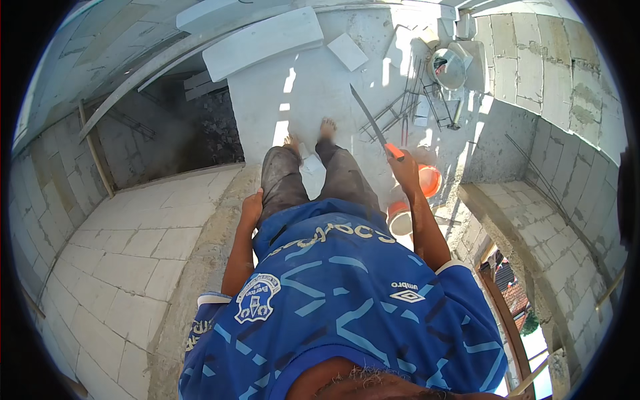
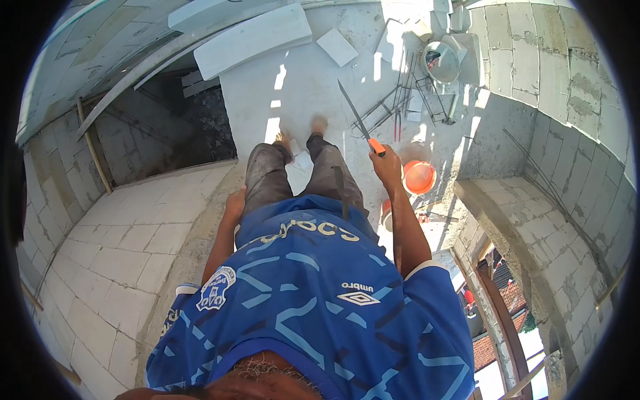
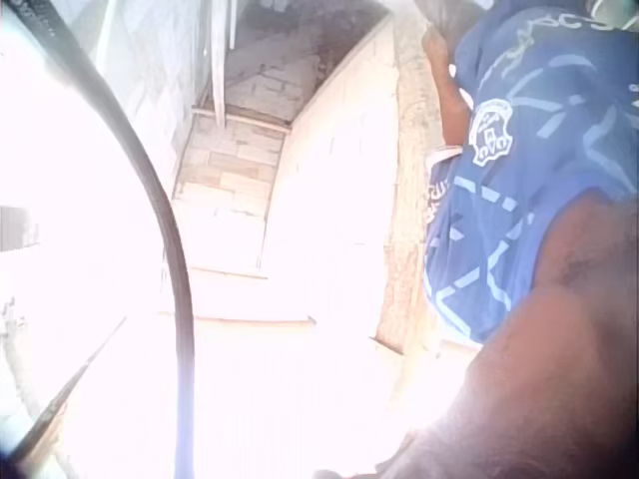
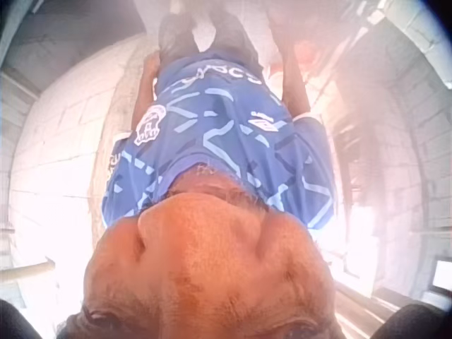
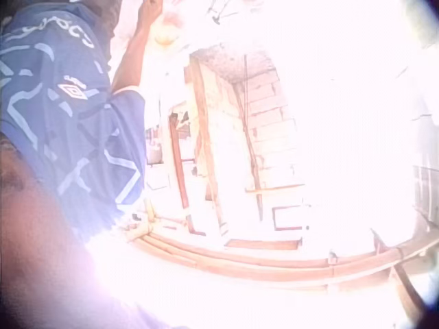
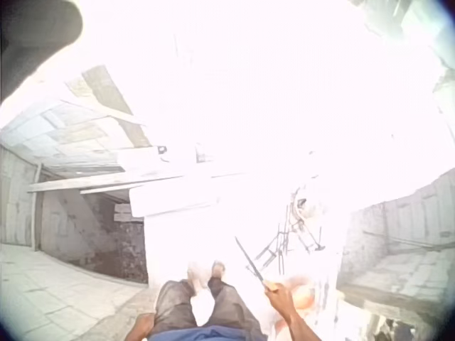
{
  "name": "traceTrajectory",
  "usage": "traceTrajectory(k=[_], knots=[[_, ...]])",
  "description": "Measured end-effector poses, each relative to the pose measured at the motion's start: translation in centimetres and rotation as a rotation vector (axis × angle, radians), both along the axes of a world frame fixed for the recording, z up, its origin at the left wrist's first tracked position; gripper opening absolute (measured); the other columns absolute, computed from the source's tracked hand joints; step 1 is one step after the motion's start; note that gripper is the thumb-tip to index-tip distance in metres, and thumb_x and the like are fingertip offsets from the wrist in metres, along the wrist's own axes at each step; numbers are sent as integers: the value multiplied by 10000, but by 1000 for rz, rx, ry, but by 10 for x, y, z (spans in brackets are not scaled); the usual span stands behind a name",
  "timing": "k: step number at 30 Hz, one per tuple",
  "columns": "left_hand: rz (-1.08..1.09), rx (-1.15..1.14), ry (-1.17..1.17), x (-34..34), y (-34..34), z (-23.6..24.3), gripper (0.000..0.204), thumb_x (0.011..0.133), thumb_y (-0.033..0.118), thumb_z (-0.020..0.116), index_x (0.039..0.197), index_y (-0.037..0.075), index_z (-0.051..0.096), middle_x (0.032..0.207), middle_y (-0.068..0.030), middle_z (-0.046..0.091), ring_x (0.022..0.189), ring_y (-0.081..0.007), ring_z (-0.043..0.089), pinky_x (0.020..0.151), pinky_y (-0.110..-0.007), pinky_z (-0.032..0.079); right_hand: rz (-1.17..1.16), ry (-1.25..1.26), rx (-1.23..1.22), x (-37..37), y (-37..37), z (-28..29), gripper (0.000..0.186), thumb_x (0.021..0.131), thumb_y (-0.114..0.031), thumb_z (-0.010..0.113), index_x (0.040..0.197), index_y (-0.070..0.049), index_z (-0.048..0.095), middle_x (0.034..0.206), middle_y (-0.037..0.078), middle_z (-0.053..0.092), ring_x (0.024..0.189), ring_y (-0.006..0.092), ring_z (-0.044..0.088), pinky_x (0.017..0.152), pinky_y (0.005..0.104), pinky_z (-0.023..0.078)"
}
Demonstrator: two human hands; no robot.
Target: The person measures a masonry block using a tape measure, cuts the block with a hand saw, and aligns a metal strip against the edge of the block.
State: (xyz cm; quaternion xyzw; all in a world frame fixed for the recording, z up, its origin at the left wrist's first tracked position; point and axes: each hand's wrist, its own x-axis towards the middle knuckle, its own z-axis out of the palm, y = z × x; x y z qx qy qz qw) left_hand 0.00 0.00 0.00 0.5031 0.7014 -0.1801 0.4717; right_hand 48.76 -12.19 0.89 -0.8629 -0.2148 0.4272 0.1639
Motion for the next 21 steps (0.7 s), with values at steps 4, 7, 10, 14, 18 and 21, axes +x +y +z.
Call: traceTrajectory(k=[4,7,10,14,18,21], knots=[[-185,-55,-2,8,11,15,652,1043,487,409,957,-95,691,1016,-346,670,1030,-493,630,920,-492,458,15,-104,-37,-14,-13,18,478,878,-374,693,1220,-44,641,978,233,723,947,413,697,828,472,527],[-196,-84,-1,13,27,-1,654,1044,483,398,976,-98,690,1031,-351,665,1035,-498,627,924,-496,456,-44,-202,-30,-11,5,-3,460,889,-364,690,1224,-54,636,945,224,727,904,429,700,802,499,528],[-167,-169,50,4,30,19,641,1042,473,398,991,-94,693,1052,-343,670,1059,-490,624,937,-488,453,-81,-242,50,-9,15,-20,438,910,-342,674,1255,-78,621,936,227,727,882,449,695,779,516,529],[-211,-188,56,-25,33,14,631,1037,473,405,985,-84,697,1052,-337,675,1074,-480,624,938,-486,454,-46,-306,-62,7,60,-44,413,939,-327,641,1292,-118,593,948,227,720,897,458,679,776,531,526],[-464,-361,-44,-73,111,-64,574,1014,458,463,995,-61,706,1084,-321,678,1080,-475,626,949,-500,458,-35,-381,-52,29,127,-103,442,957,-310,608,1371,-163,553,1053,202,716,970,431,677,830,514,523],[-825,-294,74,-80,189,-105,476,946,444,600,1025,-14,703,1088,-269,698,1068,-443,646,946,-517,475,-9,-428,-85,55,168,-161,498,964,-290,594,1443,-186,506,1154,190,700,1022,410,678,867,499,524]])
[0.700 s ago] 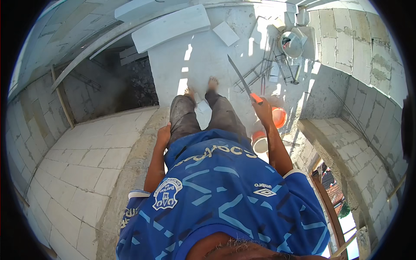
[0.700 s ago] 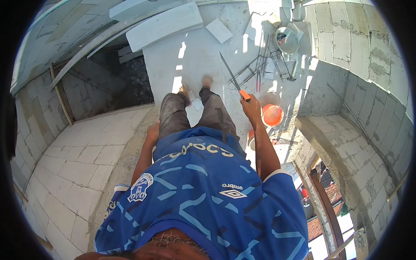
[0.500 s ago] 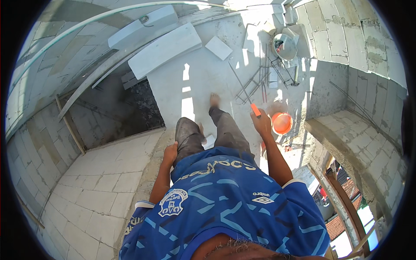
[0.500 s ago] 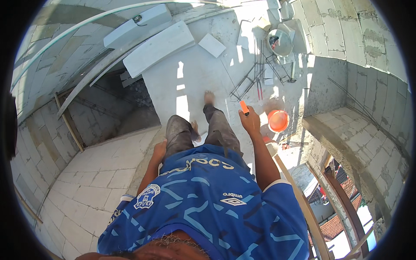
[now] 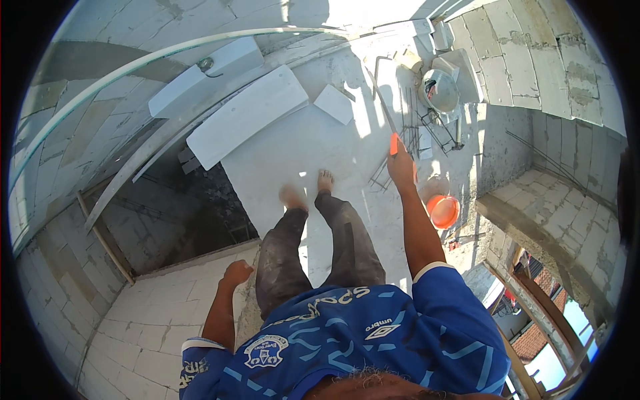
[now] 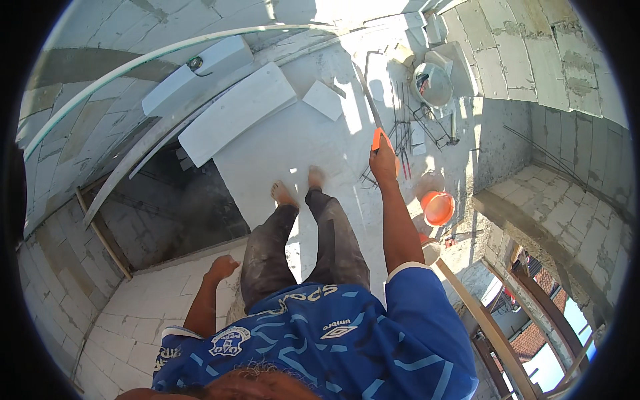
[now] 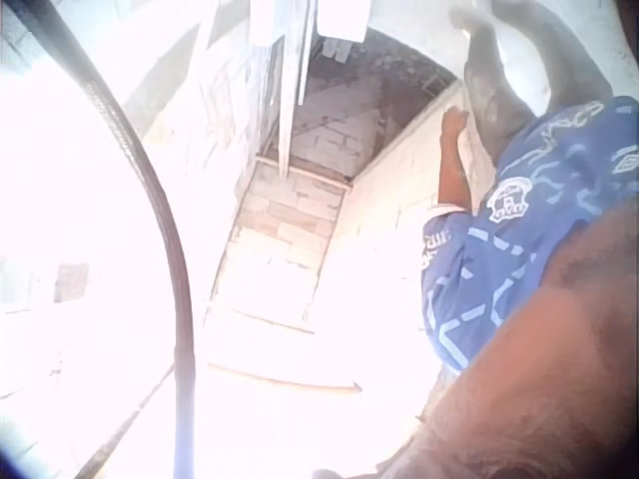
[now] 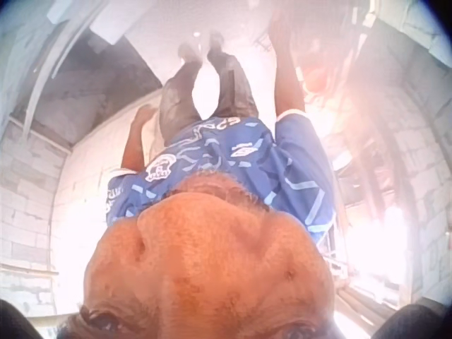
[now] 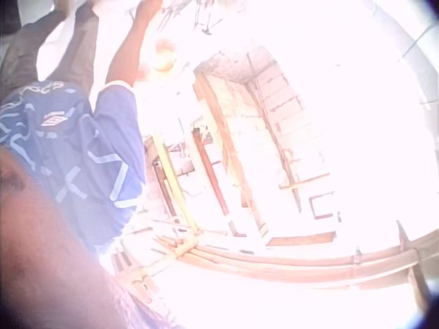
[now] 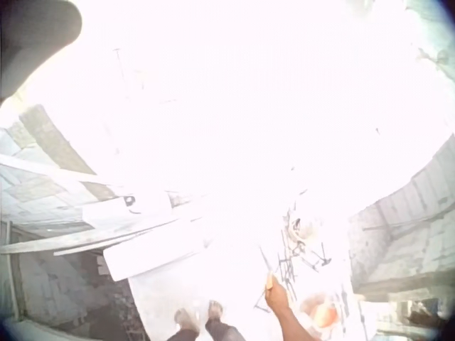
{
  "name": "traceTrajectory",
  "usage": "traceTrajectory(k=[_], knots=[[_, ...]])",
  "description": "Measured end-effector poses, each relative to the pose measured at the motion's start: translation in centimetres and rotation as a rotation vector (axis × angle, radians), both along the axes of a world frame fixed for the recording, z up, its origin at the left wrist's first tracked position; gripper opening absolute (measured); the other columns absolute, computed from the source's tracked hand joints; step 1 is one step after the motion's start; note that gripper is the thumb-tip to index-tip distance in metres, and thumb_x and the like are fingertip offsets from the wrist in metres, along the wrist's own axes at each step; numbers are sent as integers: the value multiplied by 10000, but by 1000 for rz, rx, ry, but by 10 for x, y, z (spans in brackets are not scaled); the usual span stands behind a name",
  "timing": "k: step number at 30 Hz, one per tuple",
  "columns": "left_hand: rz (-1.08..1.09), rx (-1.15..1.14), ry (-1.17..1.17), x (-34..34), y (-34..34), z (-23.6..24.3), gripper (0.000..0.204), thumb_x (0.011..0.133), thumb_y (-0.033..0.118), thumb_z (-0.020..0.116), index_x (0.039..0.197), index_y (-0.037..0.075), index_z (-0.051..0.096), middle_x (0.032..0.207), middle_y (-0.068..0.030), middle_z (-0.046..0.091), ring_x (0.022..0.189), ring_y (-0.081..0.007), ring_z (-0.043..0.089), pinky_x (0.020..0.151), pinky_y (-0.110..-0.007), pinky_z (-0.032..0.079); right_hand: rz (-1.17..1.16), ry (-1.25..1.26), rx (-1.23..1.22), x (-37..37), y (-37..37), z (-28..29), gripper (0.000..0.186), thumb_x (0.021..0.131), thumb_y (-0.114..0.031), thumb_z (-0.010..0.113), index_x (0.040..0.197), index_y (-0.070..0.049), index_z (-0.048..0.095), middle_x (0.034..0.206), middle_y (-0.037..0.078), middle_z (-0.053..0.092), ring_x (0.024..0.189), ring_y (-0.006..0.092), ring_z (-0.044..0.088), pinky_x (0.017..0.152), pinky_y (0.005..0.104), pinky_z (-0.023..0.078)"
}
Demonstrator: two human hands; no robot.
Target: The person measures a masonry block using a tape measure, cuts the block with a hand saw, and aligns a metal strip against the edge of the block.
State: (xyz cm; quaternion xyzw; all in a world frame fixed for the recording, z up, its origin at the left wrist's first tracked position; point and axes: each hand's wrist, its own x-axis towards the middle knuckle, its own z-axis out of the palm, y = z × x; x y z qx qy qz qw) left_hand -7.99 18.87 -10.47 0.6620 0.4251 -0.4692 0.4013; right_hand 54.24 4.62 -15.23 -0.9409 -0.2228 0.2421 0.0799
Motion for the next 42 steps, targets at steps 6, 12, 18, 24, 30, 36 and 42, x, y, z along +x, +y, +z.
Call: traceTrajectory(k=[6,12,18,24,30,36,42], knots=[[452,733,-323,98,181,-153,311,918,325,685,927,19,635,927,-171,685,902,-359,668,816,-469,509,-42,-127,-154,56,48,-150,579,961,-285,584,1507,-182,422,1216,210,677,1045,424,670,878,514,532],[259,1061,-632,230,288,-309,457,925,366,718,1206,22,607,1312,-199,594,1249,-383,544,997,-452,481,11,-275,-130,83,46,-289,608,959,-275,592,1519,-145,395,1232,226,668,1033,428,671,877,507,530],[210,1220,-671,306,329,-400,602,908,421,726,1303,3,549,1452,-225,484,1370,-389,429,1111,-504,379,199,-158,-240,82,12,-380,782,890,-136,662,1559,-85,259,1314,243,605,1178,444,602,950,492,517],[174,1208,-433,298,339,-425,802,900,520,701,1457,14,424,1573,-203,336,1477,-363,268,1166,-559,278,344,-1,-472,70,77,-399,732,865,-178,677,1501,-31,345,1340,226,584,1174,419,605,927,527,517],[82,814,-94,339,371,-375,760,864,509,744,1390,14,506,1392,-190,543,1320,-375,515,1109,-520,384,583,-100,-95,54,212,-404,907,832,-485,772,1493,0,385,1457,251,462,1375,433,432,1061,584,410],[2,1634,-503,345,523,-346,794,774,430,837,1413,83,518,1488,-209,448,1258,-380,569,1029,-503,488,607,76,-190,52,223,-449,1177,784,-532,820,1592,10,157,1615,359,78,1466,560,198,1102,665,329],[-36,1346,-423,334,610,-355,726,749,318,837,1392,146,547,1438,-220,519,1197,-418,610,1019,-452,515,626,69,-168,51,230,-455,1183,787,-544,813,1600,-7,141,1629,335,76,1496,533,149,1090,685,322]])
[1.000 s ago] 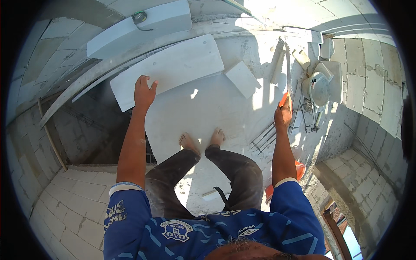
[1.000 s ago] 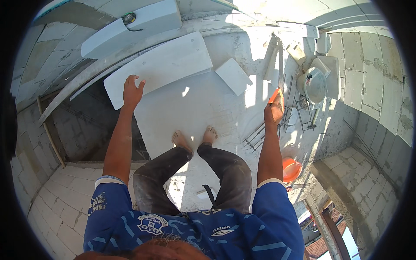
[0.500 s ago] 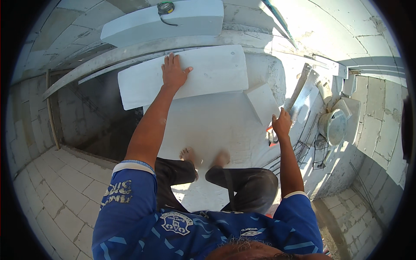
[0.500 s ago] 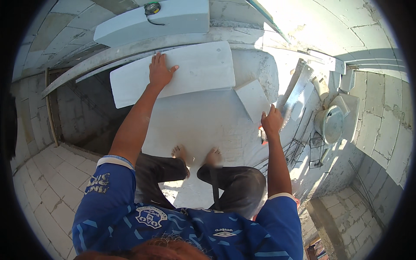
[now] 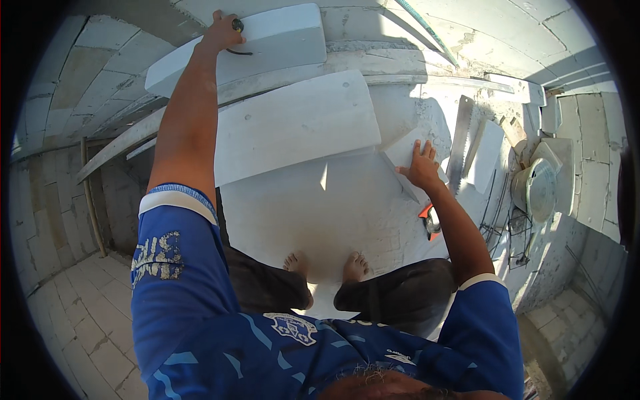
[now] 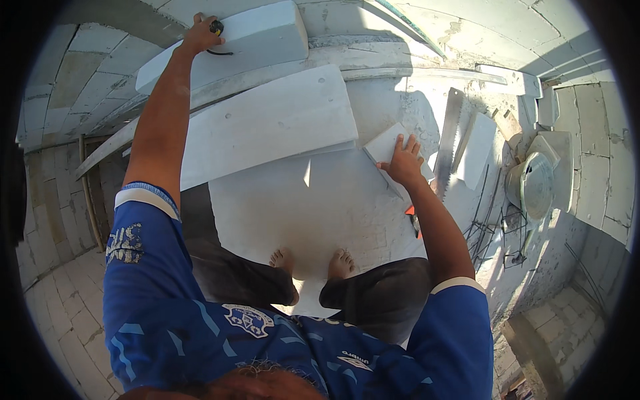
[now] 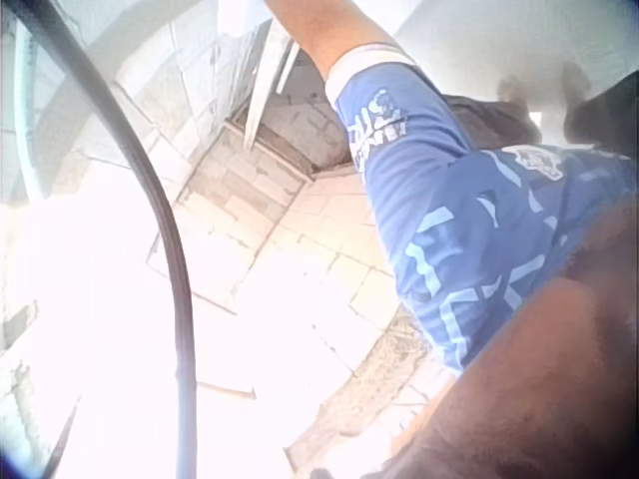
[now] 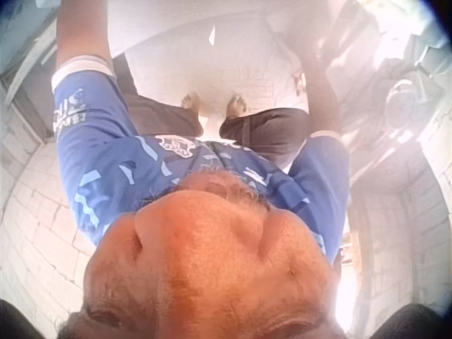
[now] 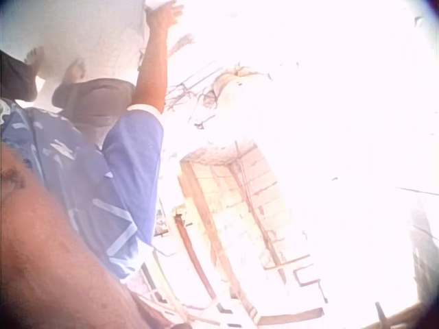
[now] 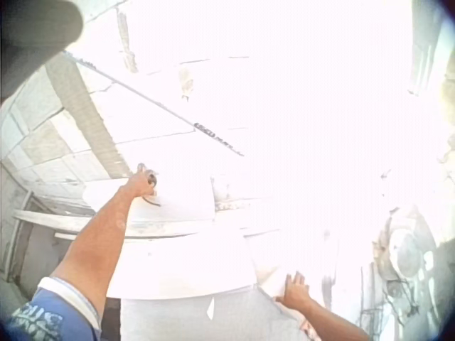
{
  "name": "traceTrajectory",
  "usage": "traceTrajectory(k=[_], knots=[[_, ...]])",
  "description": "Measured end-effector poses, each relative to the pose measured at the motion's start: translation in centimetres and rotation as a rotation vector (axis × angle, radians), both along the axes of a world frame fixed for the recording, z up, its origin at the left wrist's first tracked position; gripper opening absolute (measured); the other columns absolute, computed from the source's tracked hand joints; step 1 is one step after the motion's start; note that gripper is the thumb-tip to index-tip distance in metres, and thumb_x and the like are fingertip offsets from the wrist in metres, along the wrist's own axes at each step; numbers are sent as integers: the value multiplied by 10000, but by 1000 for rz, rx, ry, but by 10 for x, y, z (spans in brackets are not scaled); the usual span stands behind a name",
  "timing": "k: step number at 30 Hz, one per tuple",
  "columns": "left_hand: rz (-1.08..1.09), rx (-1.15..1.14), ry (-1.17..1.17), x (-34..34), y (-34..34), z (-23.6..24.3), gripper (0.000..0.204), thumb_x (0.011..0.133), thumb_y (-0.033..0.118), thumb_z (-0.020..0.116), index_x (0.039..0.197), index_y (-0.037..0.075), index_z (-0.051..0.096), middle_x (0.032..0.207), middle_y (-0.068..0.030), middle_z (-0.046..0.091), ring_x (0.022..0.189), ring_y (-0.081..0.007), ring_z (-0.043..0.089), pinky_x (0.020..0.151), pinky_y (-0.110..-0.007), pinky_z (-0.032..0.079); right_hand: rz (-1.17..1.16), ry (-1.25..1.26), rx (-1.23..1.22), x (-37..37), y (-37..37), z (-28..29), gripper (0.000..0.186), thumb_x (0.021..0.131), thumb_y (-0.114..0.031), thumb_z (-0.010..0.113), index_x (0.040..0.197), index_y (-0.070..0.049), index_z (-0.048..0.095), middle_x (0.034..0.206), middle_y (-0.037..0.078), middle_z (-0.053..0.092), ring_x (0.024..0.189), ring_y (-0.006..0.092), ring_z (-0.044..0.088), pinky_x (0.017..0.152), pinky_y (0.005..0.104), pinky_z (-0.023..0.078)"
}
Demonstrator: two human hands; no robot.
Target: The person measures a masonry block using a tape measure, cuts the block with a hand saw, and aligns a metal strip against the edge of the block.
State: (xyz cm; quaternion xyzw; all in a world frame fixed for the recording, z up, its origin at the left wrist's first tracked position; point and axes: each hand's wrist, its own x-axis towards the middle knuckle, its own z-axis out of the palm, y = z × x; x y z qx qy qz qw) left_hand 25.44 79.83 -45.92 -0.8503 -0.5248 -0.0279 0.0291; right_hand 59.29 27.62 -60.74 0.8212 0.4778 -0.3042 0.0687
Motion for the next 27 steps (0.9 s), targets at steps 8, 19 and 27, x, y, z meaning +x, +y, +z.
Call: traceTrajectory(k=[8,19,27], knots=[[14,-130,57,0,-57,9,724,738,334,822,1346,47,551,1207,-232,669,1119,-378,656,987,-442,508,-57,21,-90,6,-3,4,1187,799,-542,807,1608,-28,108,1646,315,35,1514,520,114,1094,691,328],[470,-258,-768,-280,-201,39,694,724,194,894,1368,163,637,956,-18,692,788,-108,616,696,-275,487,39,-9,-30,6,-3,-11,1159,818,-535,789,1590,21,127,1623,341,84,1473,548,203,1076,634,399],[922,-388,-1229,-307,-273,-39,667,823,120,797,1431,168,525,1137,-58,662,1014,-175,648,888,-396,497,52,99,641,11,115,40,878,908,-648,600,1387,84,521,1374,324,561,1322,423,527,1105,474,418]])
